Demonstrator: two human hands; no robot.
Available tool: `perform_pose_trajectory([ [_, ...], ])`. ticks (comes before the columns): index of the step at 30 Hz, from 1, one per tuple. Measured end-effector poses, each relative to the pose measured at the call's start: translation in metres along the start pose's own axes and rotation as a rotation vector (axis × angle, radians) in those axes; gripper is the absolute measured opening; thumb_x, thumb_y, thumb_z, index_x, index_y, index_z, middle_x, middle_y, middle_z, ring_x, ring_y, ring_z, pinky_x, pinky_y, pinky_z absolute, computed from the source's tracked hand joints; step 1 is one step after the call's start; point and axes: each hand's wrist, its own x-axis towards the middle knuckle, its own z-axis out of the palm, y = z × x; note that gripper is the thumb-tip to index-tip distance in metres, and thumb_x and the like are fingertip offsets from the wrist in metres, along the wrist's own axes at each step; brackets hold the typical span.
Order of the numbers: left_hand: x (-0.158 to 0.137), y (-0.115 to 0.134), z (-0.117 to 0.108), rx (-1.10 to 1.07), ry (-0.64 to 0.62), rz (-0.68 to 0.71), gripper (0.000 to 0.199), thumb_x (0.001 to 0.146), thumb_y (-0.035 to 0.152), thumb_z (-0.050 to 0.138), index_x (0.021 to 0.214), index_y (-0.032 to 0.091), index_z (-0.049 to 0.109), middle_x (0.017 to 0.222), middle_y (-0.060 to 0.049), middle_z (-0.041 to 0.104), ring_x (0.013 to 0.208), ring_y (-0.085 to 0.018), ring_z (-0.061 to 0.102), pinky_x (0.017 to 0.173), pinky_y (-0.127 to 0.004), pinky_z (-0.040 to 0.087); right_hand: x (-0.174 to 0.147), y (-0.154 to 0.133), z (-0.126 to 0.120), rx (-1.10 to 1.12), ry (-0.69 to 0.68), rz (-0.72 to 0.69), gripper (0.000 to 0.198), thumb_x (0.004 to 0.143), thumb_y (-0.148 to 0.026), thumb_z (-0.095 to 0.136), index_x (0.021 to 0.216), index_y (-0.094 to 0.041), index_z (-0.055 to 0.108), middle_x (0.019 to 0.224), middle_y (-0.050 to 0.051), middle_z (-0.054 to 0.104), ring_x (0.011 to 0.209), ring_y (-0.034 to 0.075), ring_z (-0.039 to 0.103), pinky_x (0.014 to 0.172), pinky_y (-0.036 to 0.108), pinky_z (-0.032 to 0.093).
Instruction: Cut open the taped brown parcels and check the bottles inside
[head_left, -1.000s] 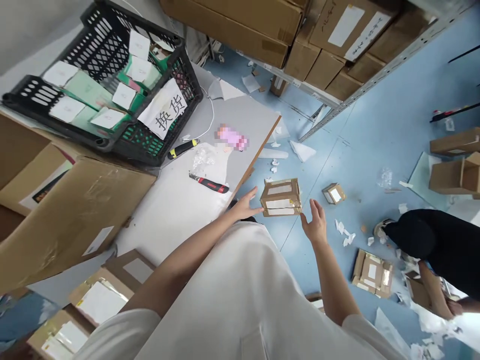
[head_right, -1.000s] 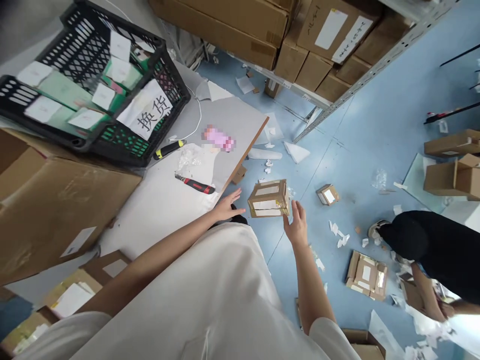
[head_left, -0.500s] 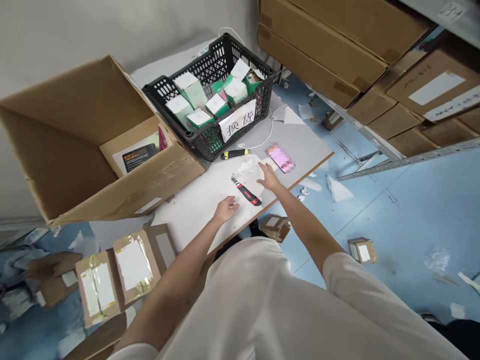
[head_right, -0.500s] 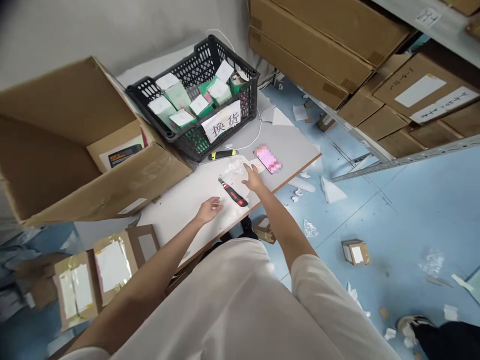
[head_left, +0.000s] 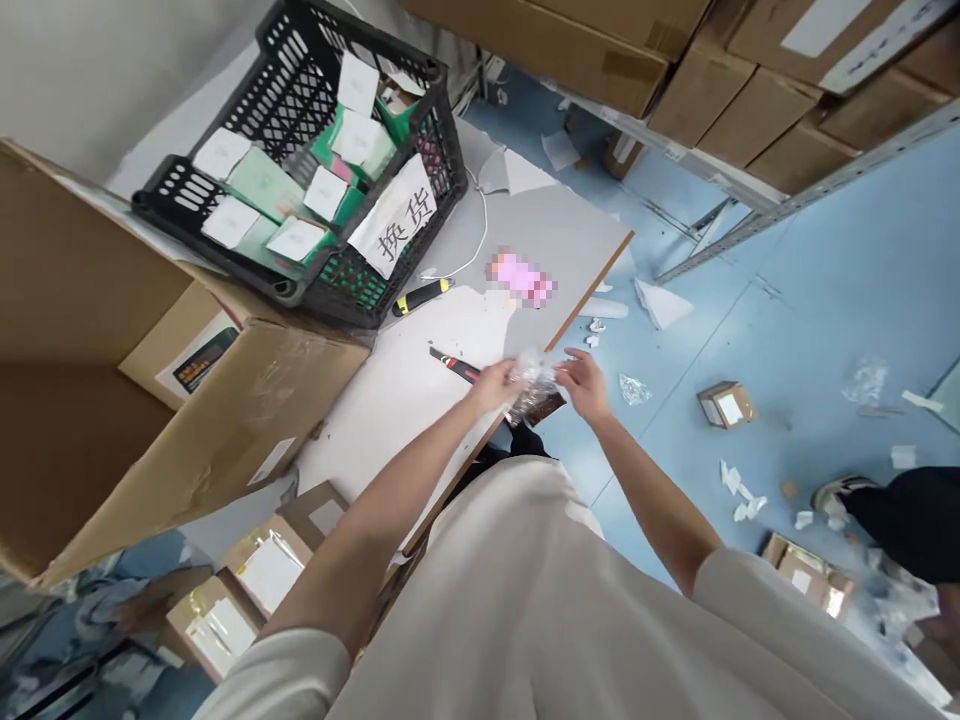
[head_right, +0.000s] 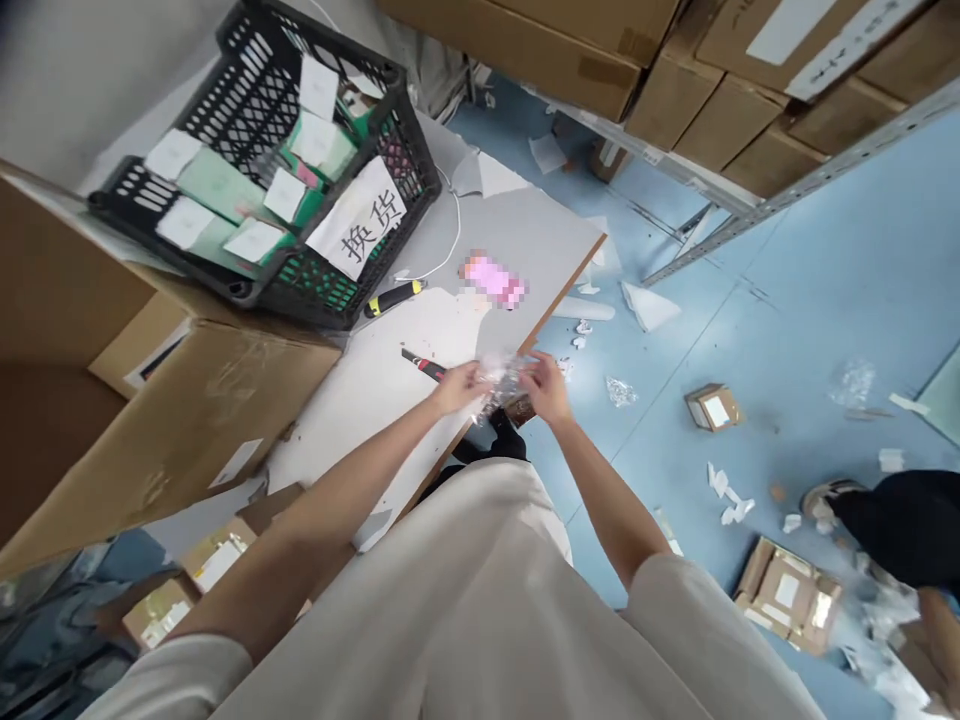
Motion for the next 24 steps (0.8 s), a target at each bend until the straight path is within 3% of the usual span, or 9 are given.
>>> perform_pose_trajectory([
  [3, -0.013, 0.026, 0.064, -0.056, -0.301, 0.054, 0.079, 0.069, 0.029, 0.075, 0.138, 0.014, 0.041, 0.124, -0.017, 0.06, 0.106, -0.024, 0.064, 0.088, -0.034, 0.053, -0.049, 0.015, -0.078, -0.215, 0.249, 0.056, 0.036, 0.079, -0.04, 0.057, 0.108, -0.02, 0.057, 0.091, 0.006, 0.066, 0.076, 0.018, 0.065, 0.078, 0.04, 0.054],
  [5, -0.024, 0.039, 0.085, -0.04, -0.41, 0.097, 0.078, 0.074, 0.03, 0.071, 0.142, 0.017, 0.036, 0.138, -0.018, 0.05, 0.114, -0.024, 0.06, 0.091, -0.034, 0.051, -0.07, 0.025, -0.111, -0.43, 0.375, 0.071, 0.039, 0.079, -0.041, 0.055, 0.112, -0.019, 0.057, 0.1, 0.01, 0.066, 0.085, 0.022, 0.065, 0.083, 0.046, 0.051],
  [7, -0.032, 0.044, 0.083, 0.006, -0.438, 0.113, 0.071, 0.077, 0.03, 0.067, 0.141, 0.018, 0.037, 0.138, -0.016, 0.051, 0.114, -0.024, 0.06, 0.093, -0.034, 0.051, -0.078, 0.031, -0.123, -0.598, 0.407, 0.027, 0.047, 0.078, -0.042, 0.057, 0.118, -0.018, 0.055, 0.113, 0.015, 0.063, 0.1, 0.028, 0.062, 0.087, 0.05, 0.049],
  [9, -0.04, 0.042, 0.063, 0.055, -0.386, 0.097, 0.064, 0.078, 0.03, 0.065, 0.137, 0.017, 0.043, 0.13, -0.015, 0.058, 0.111, -0.024, 0.062, 0.093, -0.035, 0.051, -0.072, 0.03, -0.114, -0.675, 0.355, -0.042, 0.049, 0.078, -0.042, 0.056, 0.12, -0.016, 0.054, 0.118, 0.017, 0.06, 0.106, 0.03, 0.06, 0.088, 0.05, 0.048],
  [11, -0.05, 0.033, 0.033, 0.07, -0.247, 0.052, 0.058, 0.078, 0.03, 0.066, 0.131, 0.016, 0.049, 0.123, -0.015, 0.062, 0.107, -0.024, 0.064, 0.092, -0.036, 0.051, -0.058, 0.022, -0.089, -0.666, 0.21, -0.109, 0.046, 0.08, -0.039, 0.053, 0.119, -0.016, 0.055, 0.115, 0.017, 0.062, 0.099, 0.028, 0.064, 0.085, 0.047, 0.05],
  [14, -0.076, 0.018, -0.012, -0.015, 0.073, -0.034, 0.052, 0.076, 0.029, 0.068, 0.125, 0.016, 0.054, 0.116, -0.014, 0.066, 0.102, -0.023, 0.065, 0.09, -0.036, 0.051, -0.031, -0.002, -0.034, -0.637, -0.143, -0.227, 0.04, 0.083, -0.034, 0.049, 0.118, -0.017, 0.056, 0.108, 0.013, 0.066, 0.085, 0.023, 0.068, 0.081, 0.043, 0.053],
  [18, -0.149, 0.0, -0.054, -0.251, 0.528, -0.132, 0.044, 0.077, 0.032, 0.068, 0.117, 0.017, 0.058, 0.109, -0.012, 0.067, 0.096, -0.021, 0.066, 0.088, -0.036, 0.05, -0.007, -0.039, 0.055, -0.727, -0.583, -0.457, 0.035, 0.085, -0.029, 0.047, 0.117, -0.02, 0.059, 0.11, 0.011, 0.067, 0.084, 0.022, 0.067, 0.084, 0.043, 0.052],
  [21, -0.229, -0.015, -0.059, -0.405, 0.937, -0.247, 0.037, 0.08, 0.033, 0.064, 0.113, 0.018, 0.057, 0.112, -0.012, 0.064, 0.095, -0.02, 0.064, 0.088, -0.037, 0.05, -0.007, -0.061, 0.137, -0.767, -0.874, -0.592, 0.033, 0.085, -0.026, 0.049, 0.115, -0.021, 0.061, 0.111, 0.01, 0.067, 0.084, 0.022, 0.067, 0.085, 0.042, 0.052],
  [24, -0.307, -0.033, -0.037, -0.413, 1.477, -0.468, 0.044, 0.081, 0.036, 0.062, 0.12, 0.021, 0.047, 0.126, -0.012, 0.053, 0.115, -0.022, 0.055, 0.094, -0.037, 0.047, -0.03, -0.079, 0.226, -0.748, -1.162, -0.697, 0.034, 0.082, -0.027, 0.057, 0.115, -0.02, 0.062, 0.112, 0.01, 0.067, 0.095, 0.024, 0.065, 0.093, 0.043, 0.048],
])
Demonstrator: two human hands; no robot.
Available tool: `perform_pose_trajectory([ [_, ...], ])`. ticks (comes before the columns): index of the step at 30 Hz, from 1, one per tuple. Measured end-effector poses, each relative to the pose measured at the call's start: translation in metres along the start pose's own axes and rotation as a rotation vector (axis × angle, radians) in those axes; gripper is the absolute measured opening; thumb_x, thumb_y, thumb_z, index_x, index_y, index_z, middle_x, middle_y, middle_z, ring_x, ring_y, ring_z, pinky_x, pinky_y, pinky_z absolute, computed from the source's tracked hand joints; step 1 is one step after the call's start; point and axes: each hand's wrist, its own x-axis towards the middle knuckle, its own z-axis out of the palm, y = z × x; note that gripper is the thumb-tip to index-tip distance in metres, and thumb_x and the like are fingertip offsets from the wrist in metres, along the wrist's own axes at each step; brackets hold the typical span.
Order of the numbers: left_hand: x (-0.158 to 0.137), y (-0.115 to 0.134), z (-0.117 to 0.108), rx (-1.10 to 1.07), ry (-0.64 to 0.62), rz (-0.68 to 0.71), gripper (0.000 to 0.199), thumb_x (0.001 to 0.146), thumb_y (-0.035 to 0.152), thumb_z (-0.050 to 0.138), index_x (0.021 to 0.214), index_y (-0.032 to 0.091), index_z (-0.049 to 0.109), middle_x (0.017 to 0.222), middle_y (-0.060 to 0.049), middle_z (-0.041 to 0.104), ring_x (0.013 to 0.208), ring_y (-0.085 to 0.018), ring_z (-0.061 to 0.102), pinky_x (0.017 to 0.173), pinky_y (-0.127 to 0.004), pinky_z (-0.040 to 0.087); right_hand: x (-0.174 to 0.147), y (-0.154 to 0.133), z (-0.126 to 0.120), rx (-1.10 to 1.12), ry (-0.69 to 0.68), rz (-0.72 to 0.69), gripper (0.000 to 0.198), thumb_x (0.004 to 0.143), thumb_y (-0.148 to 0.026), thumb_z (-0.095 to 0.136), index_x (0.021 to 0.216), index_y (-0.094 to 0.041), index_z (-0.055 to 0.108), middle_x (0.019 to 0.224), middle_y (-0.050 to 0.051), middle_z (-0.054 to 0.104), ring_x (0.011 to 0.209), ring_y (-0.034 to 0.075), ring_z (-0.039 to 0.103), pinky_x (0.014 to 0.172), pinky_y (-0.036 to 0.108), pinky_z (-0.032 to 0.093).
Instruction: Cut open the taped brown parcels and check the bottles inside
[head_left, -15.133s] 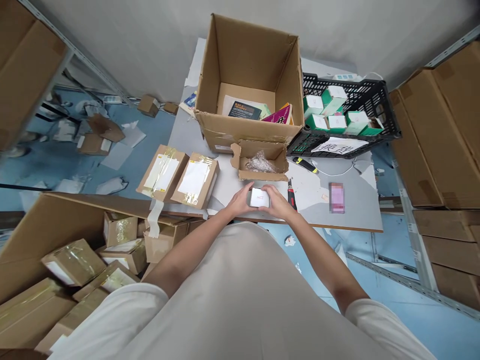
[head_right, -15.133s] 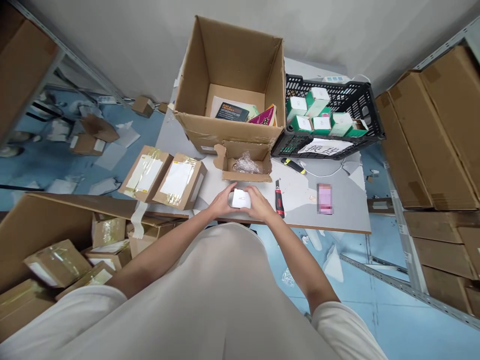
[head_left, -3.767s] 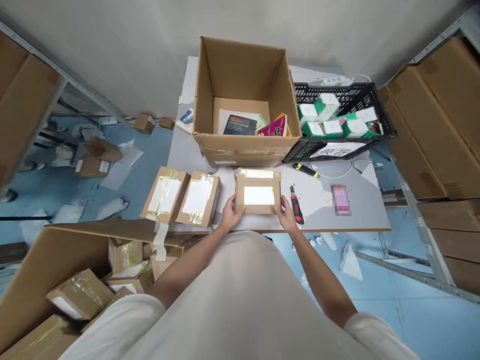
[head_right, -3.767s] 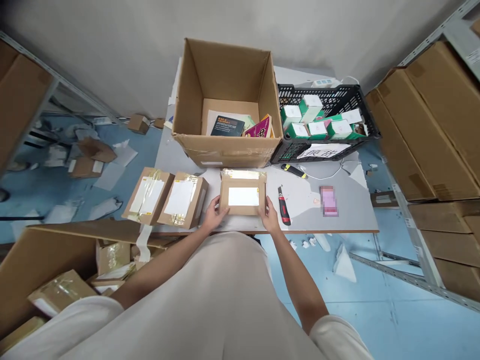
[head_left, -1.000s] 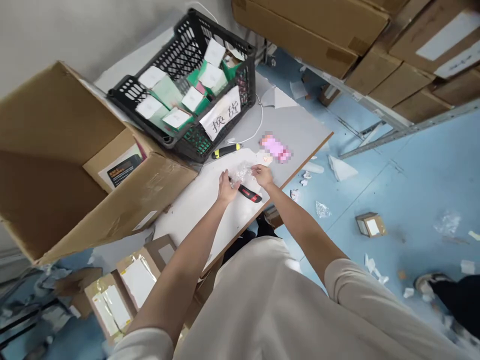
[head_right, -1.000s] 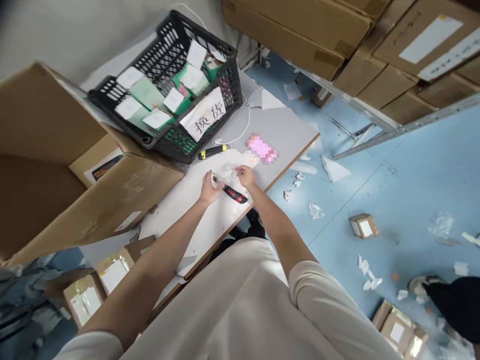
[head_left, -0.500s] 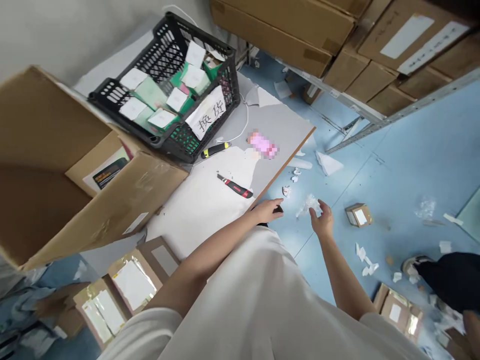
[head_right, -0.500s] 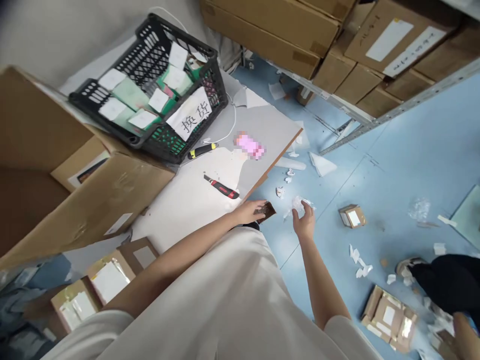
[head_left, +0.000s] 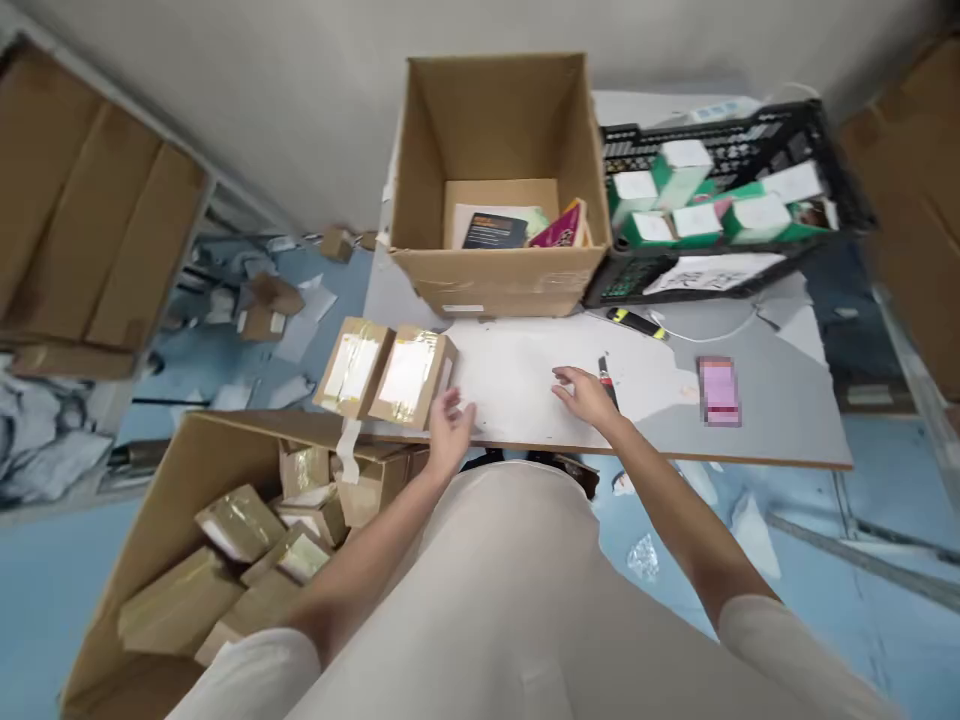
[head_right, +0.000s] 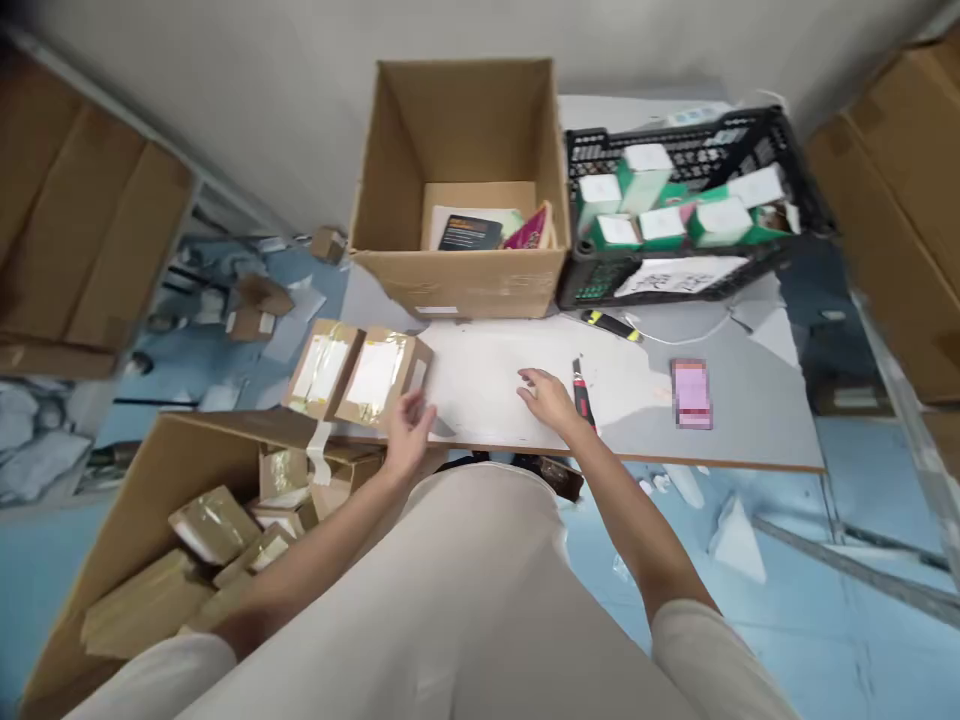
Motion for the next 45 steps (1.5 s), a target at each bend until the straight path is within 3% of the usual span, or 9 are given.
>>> perform_pose_trajectory([
  [2, -0.01, -0.024, -0.038, 0.049, 0.308, -0.159, 0.062, 0.08, 0.039, 0.063, 0.131, 0.022, 0.032, 0.139, -0.015, 0.037, 0.127, -0.023, 0.044, 0.1, -0.037, 0.044, 0.049, -0.033, 0.021, 0.043, -0.102, -0.108, 0.041, 0.077, -0.032, 0.065, 0.117, -0.019, 0.063, 0.12, 0.011, 0.064, 0.112, 0.027, 0.059, 0.103, 0.044, 0.041],
  [4, -0.014, -0.046, -0.061, 0.032, 0.413, -0.324, 0.069, 0.084, 0.047, 0.057, 0.137, 0.023, 0.021, 0.143, -0.016, 0.032, 0.133, -0.024, 0.038, 0.102, -0.039, 0.042, 0.092, -0.065, 0.047, 0.136, -0.202, -0.123, 0.051, 0.075, -0.035, 0.068, 0.122, -0.017, 0.06, 0.133, 0.012, 0.056, 0.125, 0.027, 0.05, 0.109, 0.043, 0.035],
  [8, 0.0, -0.066, -0.071, -0.087, 0.277, -0.48, 0.058, 0.092, 0.058, 0.029, 0.139, 0.03, 0.013, 0.143, -0.012, 0.038, 0.133, -0.021, 0.04, 0.094, -0.037, 0.049, 0.151, -0.107, 0.107, 0.305, -0.344, 0.037, 0.056, 0.08, -0.032, 0.061, 0.134, -0.017, 0.049, 0.144, 0.011, 0.045, 0.135, 0.025, 0.039, 0.111, 0.042, 0.031],
  [14, 0.012, -0.055, -0.064, -0.29, 0.202, -0.44, 0.042, 0.096, 0.052, 0.019, 0.135, 0.037, 0.027, 0.14, -0.004, 0.046, 0.128, -0.018, 0.047, 0.088, -0.034, 0.052, 0.162, -0.113, 0.157, 0.384, -0.233, 0.125, 0.039, 0.079, -0.02, 0.056, 0.117, -0.019, 0.053, 0.117, 0.006, 0.064, 0.106, 0.018, 0.06, 0.098, 0.036, 0.044],
  [21, 0.016, -0.034, -0.057, -0.306, 0.153, -0.263, 0.049, 0.091, 0.055, 0.04, 0.134, 0.032, 0.038, 0.136, -0.004, 0.05, 0.126, -0.021, 0.047, 0.089, -0.033, 0.052, 0.09, -0.076, 0.101, 0.402, 0.048, 0.164, 0.018, 0.08, -0.036, 0.053, 0.09, -0.022, 0.053, 0.099, 0.003, 0.066, 0.081, 0.017, 0.064, 0.079, 0.033, 0.05],
  [26, 0.047, -0.018, -0.013, -0.241, -0.116, -0.126, 0.053, 0.089, 0.052, 0.046, 0.134, 0.023, 0.043, 0.137, -0.007, 0.051, 0.124, -0.02, 0.05, 0.098, -0.032, 0.046, 0.001, -0.04, 0.049, 0.342, 0.327, 0.342, 0.033, 0.08, -0.052, 0.052, 0.092, -0.021, 0.054, 0.1, 0.008, 0.068, 0.081, 0.021, 0.066, 0.074, 0.035, 0.051],
  [30, 0.052, -0.01, 0.025, -0.174, -0.319, -0.091, 0.051, 0.088, 0.05, 0.048, 0.131, 0.022, 0.048, 0.131, -0.007, 0.057, 0.119, -0.02, 0.054, 0.099, -0.034, 0.045, -0.051, -0.019, 0.035, 0.354, 0.42, 0.486, 0.039, 0.079, -0.056, 0.054, 0.095, -0.02, 0.054, 0.101, 0.011, 0.068, 0.083, 0.023, 0.067, 0.073, 0.037, 0.052],
  [35, 0.042, -0.02, 0.043, -0.069, -0.396, -0.031, 0.061, 0.08, 0.041, 0.061, 0.135, 0.02, 0.044, 0.133, -0.011, 0.054, 0.117, -0.023, 0.054, 0.1, -0.037, 0.044, -0.074, -0.001, 0.036, 0.405, 0.438, 0.533, 0.039, 0.076, -0.053, 0.058, 0.096, -0.02, 0.054, 0.105, 0.013, 0.067, 0.087, 0.024, 0.066, 0.075, 0.041, 0.054],
  [45, 0.04, -0.033, 0.036, 0.124, -0.358, 0.043, 0.079, 0.073, 0.044, 0.067, 0.141, 0.019, 0.034, 0.141, -0.015, 0.043, 0.123, -0.028, 0.049, 0.1, -0.044, 0.043, -0.079, 0.039, 0.036, 0.45, 0.258, 0.454, 0.043, 0.069, -0.044, 0.067, 0.102, -0.022, 0.051, 0.109, 0.008, 0.061, 0.087, 0.02, 0.065, 0.074, 0.041, 0.057],
])
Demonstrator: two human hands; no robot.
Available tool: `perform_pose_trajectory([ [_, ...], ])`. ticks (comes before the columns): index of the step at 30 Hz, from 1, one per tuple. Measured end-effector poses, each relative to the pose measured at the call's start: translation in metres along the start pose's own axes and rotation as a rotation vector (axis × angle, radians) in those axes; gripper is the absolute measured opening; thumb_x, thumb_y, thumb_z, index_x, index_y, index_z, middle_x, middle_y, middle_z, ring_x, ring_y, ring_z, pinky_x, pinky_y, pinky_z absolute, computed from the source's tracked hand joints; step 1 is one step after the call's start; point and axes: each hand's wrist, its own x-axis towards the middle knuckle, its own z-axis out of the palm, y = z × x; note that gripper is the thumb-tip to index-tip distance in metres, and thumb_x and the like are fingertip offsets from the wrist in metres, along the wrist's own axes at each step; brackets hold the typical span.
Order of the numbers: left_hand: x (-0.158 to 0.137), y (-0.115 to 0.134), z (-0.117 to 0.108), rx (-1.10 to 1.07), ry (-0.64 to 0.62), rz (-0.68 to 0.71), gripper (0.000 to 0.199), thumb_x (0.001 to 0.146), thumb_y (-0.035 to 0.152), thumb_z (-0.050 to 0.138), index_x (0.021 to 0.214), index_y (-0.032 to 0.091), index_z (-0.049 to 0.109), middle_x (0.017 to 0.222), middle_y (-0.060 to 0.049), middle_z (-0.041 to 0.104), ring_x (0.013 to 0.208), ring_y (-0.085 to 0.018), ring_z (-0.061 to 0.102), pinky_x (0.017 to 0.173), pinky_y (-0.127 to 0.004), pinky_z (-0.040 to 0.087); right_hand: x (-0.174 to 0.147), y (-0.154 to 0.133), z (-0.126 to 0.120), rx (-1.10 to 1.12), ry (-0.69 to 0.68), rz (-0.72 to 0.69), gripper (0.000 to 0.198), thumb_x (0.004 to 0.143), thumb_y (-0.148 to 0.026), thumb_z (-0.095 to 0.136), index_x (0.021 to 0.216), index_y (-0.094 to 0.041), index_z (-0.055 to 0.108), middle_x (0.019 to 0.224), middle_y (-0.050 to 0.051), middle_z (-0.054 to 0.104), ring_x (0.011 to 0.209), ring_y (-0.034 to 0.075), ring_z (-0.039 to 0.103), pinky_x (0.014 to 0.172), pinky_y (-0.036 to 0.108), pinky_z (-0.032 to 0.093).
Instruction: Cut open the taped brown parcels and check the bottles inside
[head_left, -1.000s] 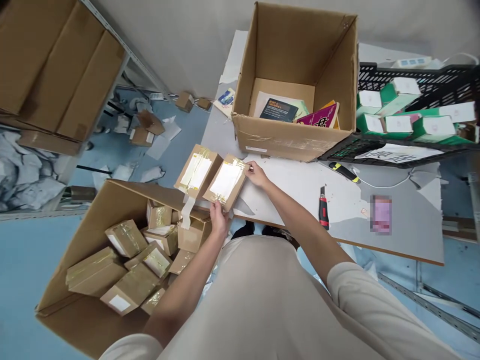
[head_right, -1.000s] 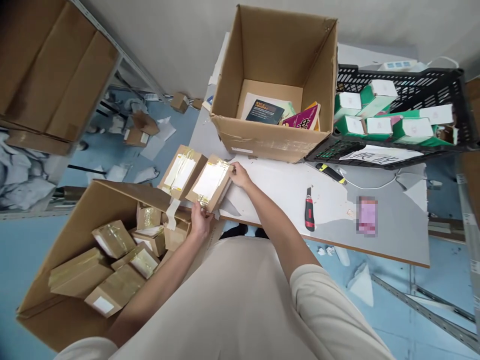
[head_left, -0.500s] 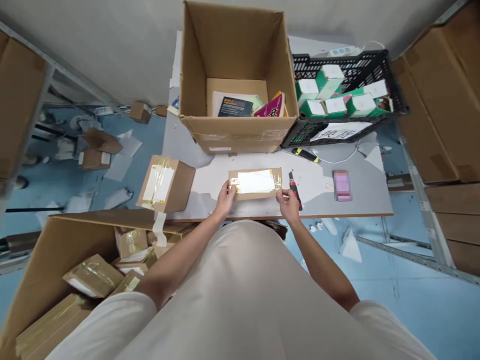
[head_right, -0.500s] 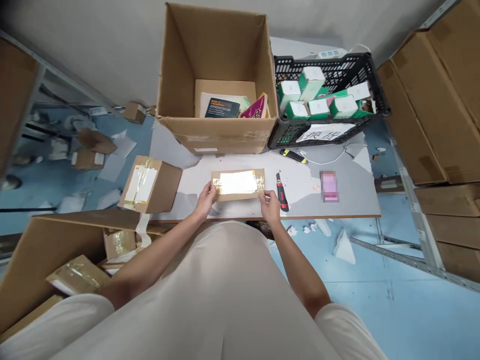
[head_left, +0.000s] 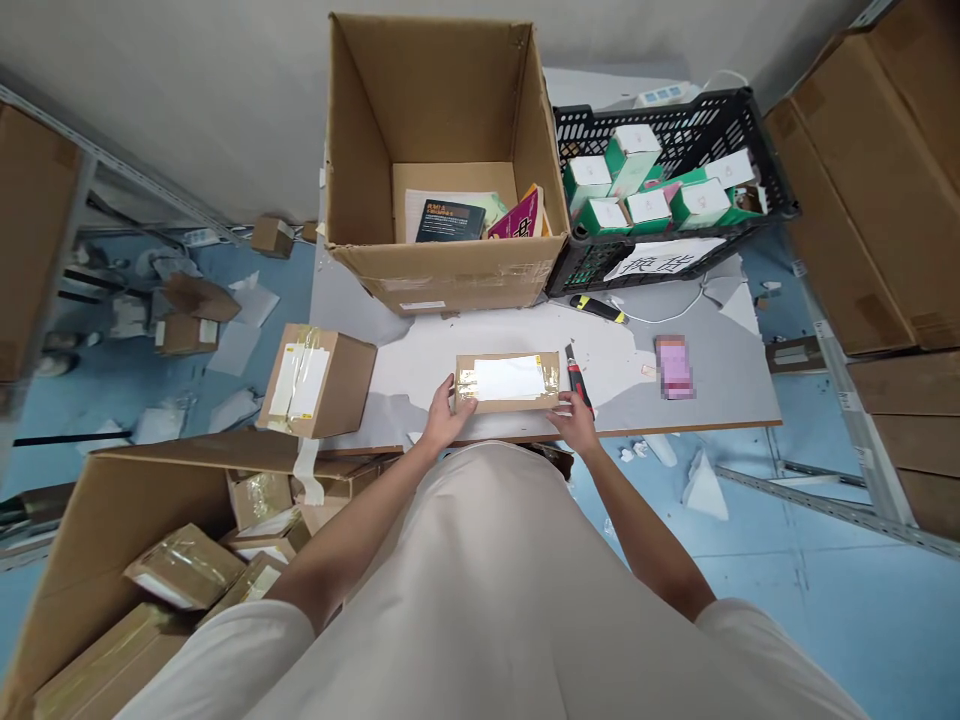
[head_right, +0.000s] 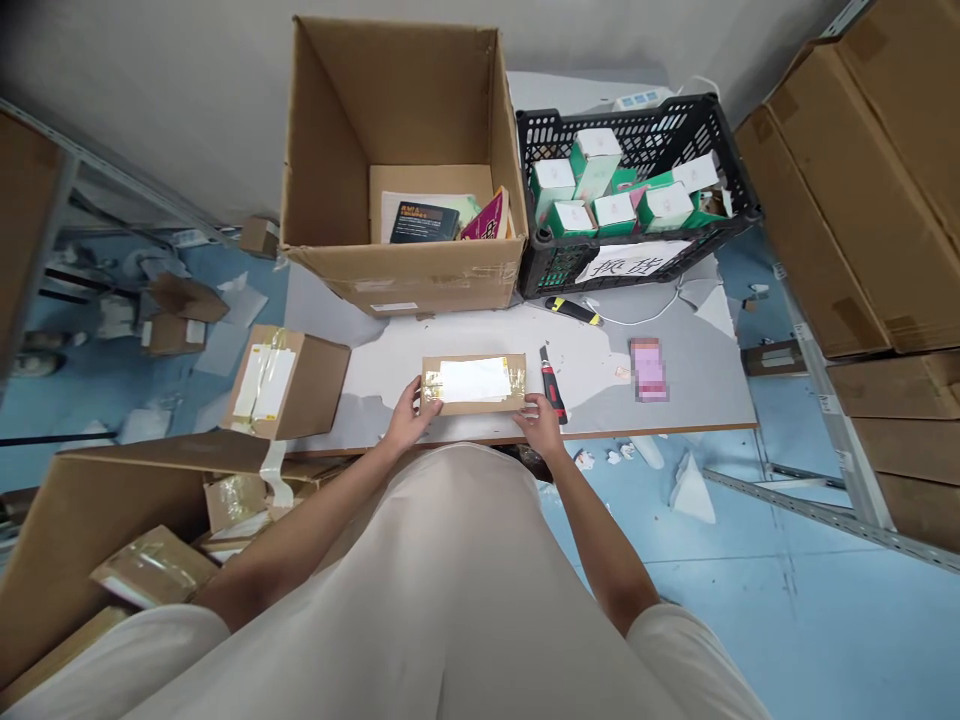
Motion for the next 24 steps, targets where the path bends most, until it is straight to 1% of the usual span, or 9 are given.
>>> perform_pose_trajectory([
  [3, -0.005, 0.005, -0.004, 0.182, 0.069, 0.164, 0.082, 0.074, 0.047, 0.067, 0.142, 0.017, 0.032, 0.147, -0.018, 0.032, 0.136, -0.031, 0.033, 0.11, -0.048, 0.031, 0.001, 0.008, 0.001, -0.049, -0.02, -0.023, 0.043, 0.07, -0.043, 0.066, 0.105, -0.022, 0.052, 0.112, 0.009, 0.06, 0.087, 0.02, 0.064, 0.073, 0.04, 0.057],
  [7, -0.005, 0.017, -0.003, 0.348, 0.021, 0.431, 0.064, 0.078, 0.047, 0.063, 0.134, 0.021, 0.046, 0.149, -0.015, 0.031, 0.141, -0.031, 0.025, 0.114, -0.049, 0.023, 0.005, 0.013, -0.016, -0.149, 0.05, -0.112, 0.042, 0.073, -0.043, 0.063, 0.109, -0.023, 0.054, 0.113, 0.01, 0.058, 0.085, 0.02, 0.064, 0.072, 0.04, 0.056],
  [9, -0.004, 0.02, 0.001, 0.398, -0.028, 0.486, 0.053, 0.08, 0.047, 0.061, 0.127, 0.024, 0.052, 0.146, -0.012, 0.038, 0.141, -0.031, 0.026, 0.114, -0.05, 0.022, 0.012, 0.019, -0.045, -0.223, 0.189, -0.118, 0.041, 0.077, -0.042, 0.058, 0.112, -0.021, 0.054, 0.113, 0.012, 0.057, 0.093, 0.023, 0.061, 0.082, 0.044, 0.053],
  [11, -0.002, 0.021, 0.006, 0.427, -0.054, 0.503, 0.048, 0.08, 0.046, 0.06, 0.123, 0.027, 0.055, 0.144, -0.01, 0.042, 0.14, -0.032, 0.027, 0.114, -0.05, 0.023, 0.022, 0.029, -0.085, -0.345, 0.404, -0.083, 0.043, 0.08, -0.041, 0.052, 0.116, -0.017, 0.053, 0.115, 0.016, 0.055, 0.107, 0.027, 0.054, 0.094, 0.049, 0.045],
  [13, -0.001, 0.02, 0.012, 0.451, -0.048, 0.511, 0.046, 0.08, 0.045, 0.06, 0.122, 0.027, 0.056, 0.143, -0.01, 0.043, 0.139, -0.032, 0.029, 0.113, -0.05, 0.024, 0.033, 0.046, -0.127, -0.515, 0.599, -0.008, 0.047, 0.08, -0.04, 0.052, 0.119, -0.013, 0.053, 0.12, 0.02, 0.05, 0.119, 0.031, 0.044, 0.101, 0.052, 0.035],
  [15, -0.001, 0.02, 0.015, 0.484, -0.02, 0.527, 0.045, 0.081, 0.044, 0.06, 0.123, 0.027, 0.056, 0.143, -0.011, 0.044, 0.139, -0.032, 0.03, 0.112, -0.05, 0.026, 0.046, 0.065, -0.16, -0.635, 0.677, 0.116, 0.054, 0.078, -0.042, 0.054, 0.122, -0.013, 0.052, 0.131, 0.022, 0.042, 0.125, 0.035, 0.036, 0.103, 0.055, 0.03],
  [18, -0.001, 0.02, 0.016, 0.549, 0.008, 0.556, 0.043, 0.083, 0.042, 0.058, 0.122, 0.024, 0.055, 0.141, -0.013, 0.044, 0.138, -0.032, 0.032, 0.11, -0.05, 0.029, 0.066, 0.091, -0.184, -0.741, 0.627, 0.257, 0.064, 0.074, -0.046, 0.058, 0.128, -0.014, 0.048, 0.141, 0.022, 0.03, 0.13, 0.038, 0.026, 0.104, 0.057, 0.023],
  [21, 0.0, 0.018, 0.016, 0.616, 0.015, 0.592, 0.043, 0.084, 0.04, 0.057, 0.122, 0.02, 0.055, 0.14, -0.015, 0.045, 0.137, -0.033, 0.033, 0.108, -0.05, 0.032, 0.08, 0.107, -0.186, -0.79, 0.548, 0.301, 0.066, 0.073, -0.049, 0.059, 0.129, -0.017, 0.047, 0.145, 0.02, 0.024, 0.132, 0.037, 0.022, 0.105, 0.055, 0.021],
  [24, 0.002, 0.016, 0.016, 0.645, 0.026, 0.633, 0.044, 0.084, 0.039, 0.058, 0.123, 0.02, 0.054, 0.14, -0.016, 0.045, 0.136, -0.033, 0.034, 0.108, -0.05, 0.033, 0.086, 0.111, -0.184, -0.794, 0.533, 0.297, 0.062, 0.073, -0.05, 0.058, 0.124, -0.017, 0.049, 0.146, 0.02, 0.024, 0.132, 0.038, 0.021, 0.105, 0.057, 0.021],
])
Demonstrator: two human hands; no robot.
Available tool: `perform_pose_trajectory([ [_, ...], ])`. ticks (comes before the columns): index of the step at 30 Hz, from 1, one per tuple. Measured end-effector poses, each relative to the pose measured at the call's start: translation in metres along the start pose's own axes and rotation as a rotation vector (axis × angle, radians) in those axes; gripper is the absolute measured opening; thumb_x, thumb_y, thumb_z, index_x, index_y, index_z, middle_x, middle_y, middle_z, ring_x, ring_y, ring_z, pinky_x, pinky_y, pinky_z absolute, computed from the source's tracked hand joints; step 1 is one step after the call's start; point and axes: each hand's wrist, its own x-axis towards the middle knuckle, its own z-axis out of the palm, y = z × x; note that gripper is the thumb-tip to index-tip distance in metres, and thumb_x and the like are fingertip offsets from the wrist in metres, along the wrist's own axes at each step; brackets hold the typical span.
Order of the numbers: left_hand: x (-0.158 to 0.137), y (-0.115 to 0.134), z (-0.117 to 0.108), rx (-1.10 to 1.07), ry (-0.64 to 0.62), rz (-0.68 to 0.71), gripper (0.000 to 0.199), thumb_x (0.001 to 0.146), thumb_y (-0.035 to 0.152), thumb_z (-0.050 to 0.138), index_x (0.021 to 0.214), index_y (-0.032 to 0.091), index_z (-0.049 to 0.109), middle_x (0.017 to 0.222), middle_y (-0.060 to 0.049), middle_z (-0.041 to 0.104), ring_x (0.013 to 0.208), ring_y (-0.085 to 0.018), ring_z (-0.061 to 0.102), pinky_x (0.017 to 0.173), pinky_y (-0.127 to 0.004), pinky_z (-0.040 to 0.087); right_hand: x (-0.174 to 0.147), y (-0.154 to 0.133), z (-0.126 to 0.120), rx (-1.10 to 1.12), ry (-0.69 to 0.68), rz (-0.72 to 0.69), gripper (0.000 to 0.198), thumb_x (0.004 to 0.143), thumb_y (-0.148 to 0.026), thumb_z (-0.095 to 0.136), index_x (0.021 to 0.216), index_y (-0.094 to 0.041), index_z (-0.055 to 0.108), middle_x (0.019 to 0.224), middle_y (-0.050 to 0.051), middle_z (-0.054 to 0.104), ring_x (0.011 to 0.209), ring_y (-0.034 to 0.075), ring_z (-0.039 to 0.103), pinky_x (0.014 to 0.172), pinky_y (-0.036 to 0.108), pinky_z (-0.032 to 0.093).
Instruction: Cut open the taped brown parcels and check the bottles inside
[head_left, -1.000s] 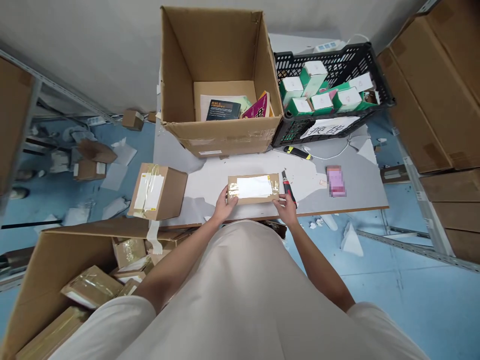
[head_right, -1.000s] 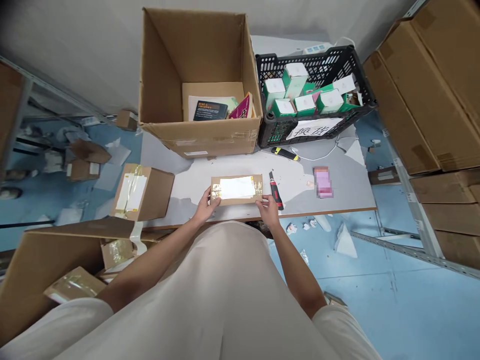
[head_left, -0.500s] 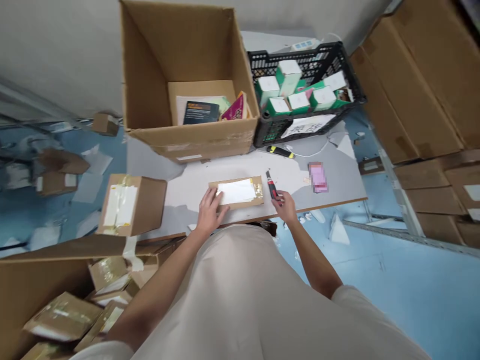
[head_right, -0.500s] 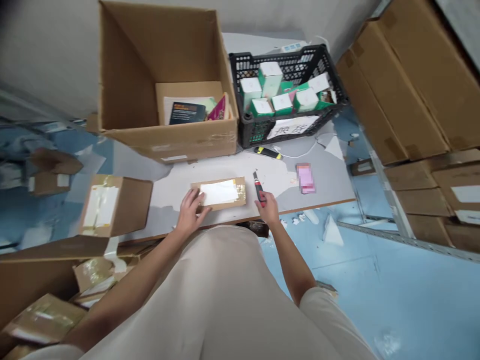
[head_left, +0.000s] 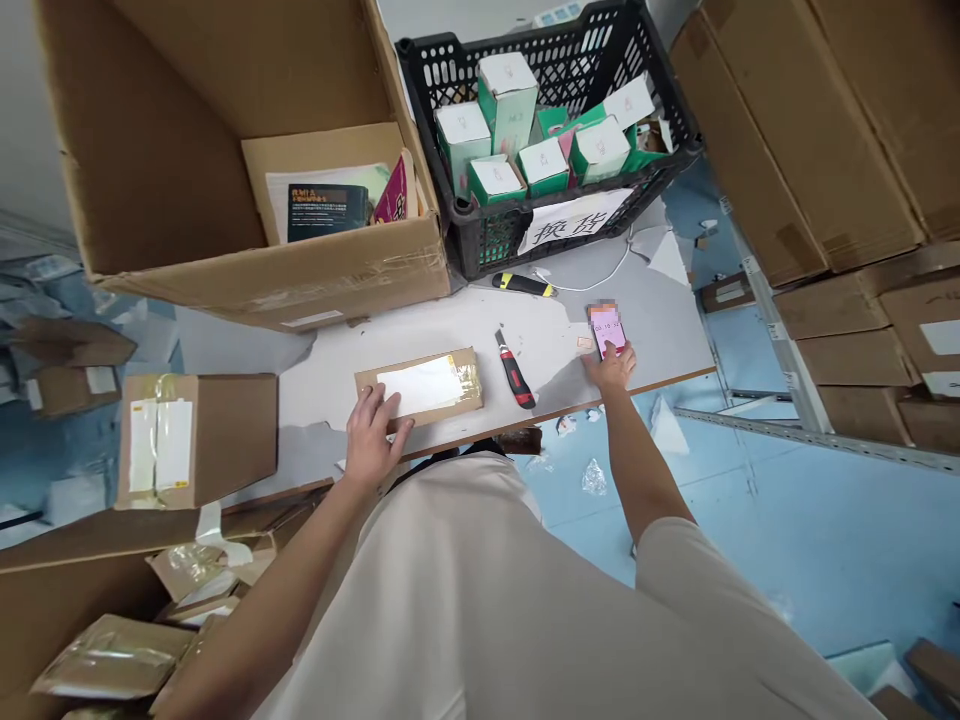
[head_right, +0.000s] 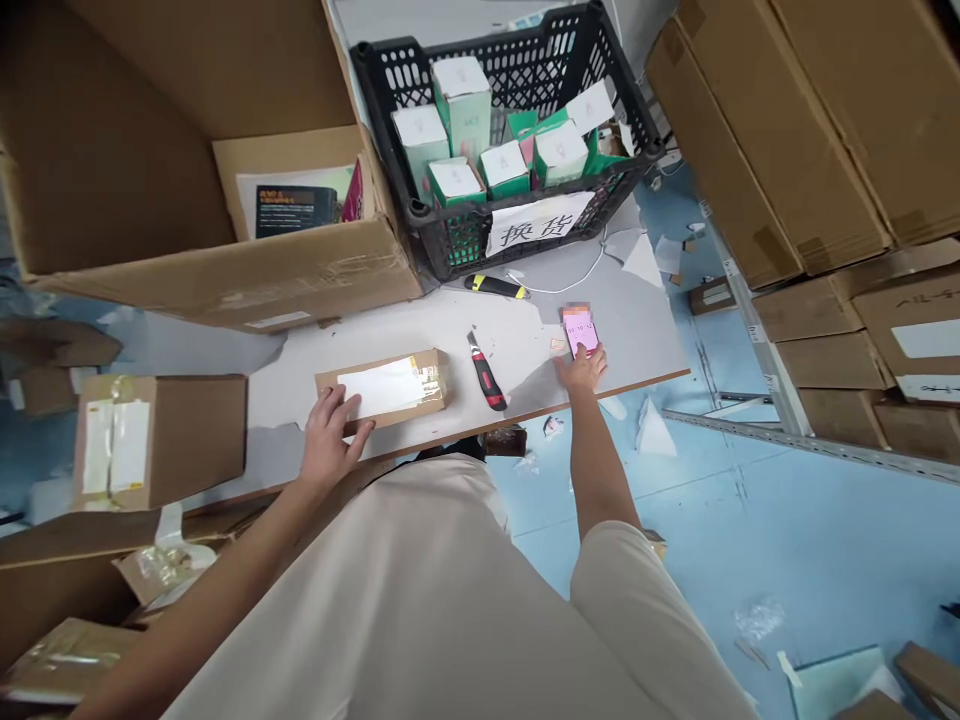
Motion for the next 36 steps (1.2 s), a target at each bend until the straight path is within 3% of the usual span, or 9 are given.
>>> perform_pose_trajectory([
  [4, -0.001, 0.002, 0.001, -0.023, 0.008, -0.007, 0.047, 0.083, 0.04, 0.059, 0.126, 0.022, 0.051, 0.144, -0.015, 0.04, 0.137, -0.034, 0.032, 0.109, -0.052, 0.031, -0.009, -0.01, -0.008, 0.114, 0.137, -0.066, 0.061, 0.077, -0.048, 0.055, 0.127, -0.015, 0.044, 0.145, 0.021, 0.025, 0.132, 0.037, 0.023, 0.104, 0.057, 0.025],
  [7, -0.005, 0.001, -0.002, -0.07, 0.052, -0.082, 0.063, 0.078, 0.044, 0.065, 0.133, 0.021, 0.045, 0.152, -0.017, 0.025, 0.141, -0.037, 0.021, 0.112, -0.055, 0.023, -0.034, -0.034, -0.016, 0.28, 0.158, -0.26, 0.054, 0.083, -0.039, 0.048, 0.129, -0.013, 0.042, 0.14, 0.022, 0.035, 0.131, 0.032, 0.03, 0.106, 0.053, 0.028],
  [10, -0.014, -0.007, 0.0, -0.222, 0.075, -0.262, 0.098, 0.068, 0.049, 0.074, 0.145, 0.018, 0.024, 0.154, -0.022, 0.014, 0.141, -0.038, 0.022, 0.11, -0.054, 0.028, -0.072, -0.068, -0.016, 0.458, -0.083, -0.554, 0.047, 0.084, -0.029, 0.046, 0.129, -0.015, 0.045, 0.13, 0.017, 0.048, 0.126, 0.026, 0.042, 0.108, 0.045, 0.032],
  [12, -0.022, -0.017, 0.006, -0.383, 0.033, -0.401, 0.112, 0.06, 0.05, 0.079, 0.147, 0.016, 0.017, 0.151, -0.024, 0.022, 0.135, -0.037, 0.035, 0.106, -0.051, 0.037, -0.098, -0.091, -0.011, 0.524, -0.321, -0.711, 0.052, 0.082, -0.028, 0.052, 0.132, -0.018, 0.045, 0.132, 0.013, 0.05, 0.126, 0.025, 0.044, 0.109, 0.043, 0.034],
  [14, -0.028, -0.026, 0.014, -0.524, -0.028, -0.51, 0.108, 0.055, 0.049, 0.082, 0.142, 0.016, 0.028, 0.142, -0.021, 0.041, 0.126, -0.034, 0.048, 0.103, -0.048, 0.042, -0.119, -0.111, -0.004, 0.549, -0.52, -0.777, 0.063, 0.076, -0.03, 0.063, 0.135, -0.022, 0.043, 0.138, 0.011, 0.047, 0.13, 0.026, 0.041, 0.111, 0.044, 0.032],
  [18, -0.029, -0.031, 0.021, -0.736, -0.024, -0.659, 0.084, 0.057, 0.049, 0.079, 0.127, 0.016, 0.047, 0.124, -0.015, 0.06, 0.111, -0.028, 0.059, 0.099, -0.045, 0.046, -0.138, -0.139, 0.007, 0.675, -0.673, -0.69, 0.067, 0.076, -0.031, 0.065, 0.138, -0.022, 0.039, 0.135, 0.011, 0.052, 0.126, 0.025, 0.047, 0.107, 0.045, 0.037],
  [25, -0.026, -0.024, 0.001, -0.722, 0.086, -0.697, 0.058, 0.071, 0.047, 0.068, 0.117, 0.015, 0.055, 0.104, -0.012, 0.068, 0.098, -0.024, 0.064, 0.084, -0.039, 0.053, -0.143, -0.167, -0.008, 0.648, -0.518, -0.597, 0.045, 0.089, -0.042, 0.046, 0.125, -0.017, 0.053, 0.12, 0.014, 0.06, 0.101, 0.022, 0.06, 0.091, 0.038, 0.047],
  [30, -0.013, -0.033, 0.005, -0.765, 0.134, -0.768, 0.049, 0.077, 0.045, 0.062, 0.116, 0.016, 0.056, 0.106, -0.012, 0.069, 0.097, -0.023, 0.064, 0.086, -0.038, 0.051, -0.149, -0.186, -0.007, 0.433, -0.447, -0.472, 0.046, 0.094, -0.045, 0.033, 0.112, -0.014, 0.061, 0.107, 0.015, 0.066, 0.103, 0.026, 0.059, 0.091, 0.038, 0.043],
  [36, 0.004, -0.054, 0.01, -0.833, 0.03, -0.76, 0.044, 0.08, 0.044, 0.055, 0.115, 0.017, 0.063, 0.122, -0.008, 0.064, 0.114, -0.024, 0.057, 0.101, -0.039, 0.043, -0.135, -0.188, 0.005, 0.536, -0.609, -0.467, 0.045, 0.091, -0.047, 0.039, 0.122, -0.022, 0.061, 0.117, 0.007, 0.066, 0.113, 0.024, 0.057, 0.098, 0.038, 0.042],
])
